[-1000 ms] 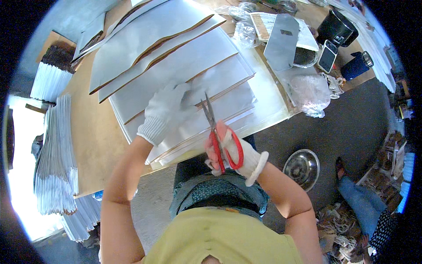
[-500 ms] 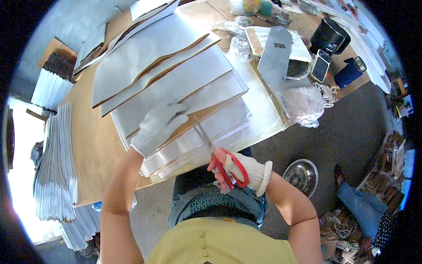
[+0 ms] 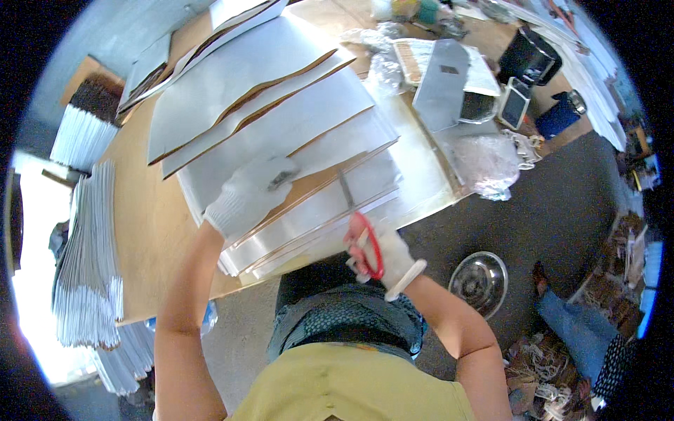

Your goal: The person aligns a stack of white paper sheets on a table and uses red-handled scissors to trim the edges. The person repeatedly adjusts the stack and cuts along the sides, producing trimmed sheets and offcuts.

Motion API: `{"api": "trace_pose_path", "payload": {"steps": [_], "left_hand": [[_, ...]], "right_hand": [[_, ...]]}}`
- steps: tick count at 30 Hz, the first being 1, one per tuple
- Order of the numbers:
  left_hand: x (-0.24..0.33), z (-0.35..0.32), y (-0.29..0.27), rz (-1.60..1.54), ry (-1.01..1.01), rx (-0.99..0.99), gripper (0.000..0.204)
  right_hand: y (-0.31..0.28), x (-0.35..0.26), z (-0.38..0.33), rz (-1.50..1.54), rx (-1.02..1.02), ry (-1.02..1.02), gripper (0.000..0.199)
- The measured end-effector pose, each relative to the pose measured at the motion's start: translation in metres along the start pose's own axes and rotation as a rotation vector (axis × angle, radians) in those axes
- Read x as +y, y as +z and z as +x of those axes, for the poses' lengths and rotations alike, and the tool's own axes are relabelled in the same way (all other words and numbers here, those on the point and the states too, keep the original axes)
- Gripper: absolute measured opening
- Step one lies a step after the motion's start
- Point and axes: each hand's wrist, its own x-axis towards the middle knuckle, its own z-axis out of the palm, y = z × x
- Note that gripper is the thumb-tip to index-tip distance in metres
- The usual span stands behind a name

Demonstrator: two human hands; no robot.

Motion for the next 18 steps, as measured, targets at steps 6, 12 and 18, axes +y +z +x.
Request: {"api": "trace_pose_path", "payload": {"steps": [6, 12, 18], "left_hand": [[-0.031, 0.018, -0.012, -0.152, -0.014, -0.193, 0.042], [-0.027, 0.019, -0.017, -0.103, -0.07, -0.235, 0.041], [-0.015, 0.032, -0.046, 0.229, -0.055, 0.077, 0.026]], "right_hand": [[0.08, 0.059, 0.009, -0.086, -0.454, 0.191, 0.054], [0.116, 0.069, 0.02, -0.388, -0.373, 0.067, 0.046], [0.102, 0.037, -0.007, -0.205, -0.325, 0.173, 0.048]]}}
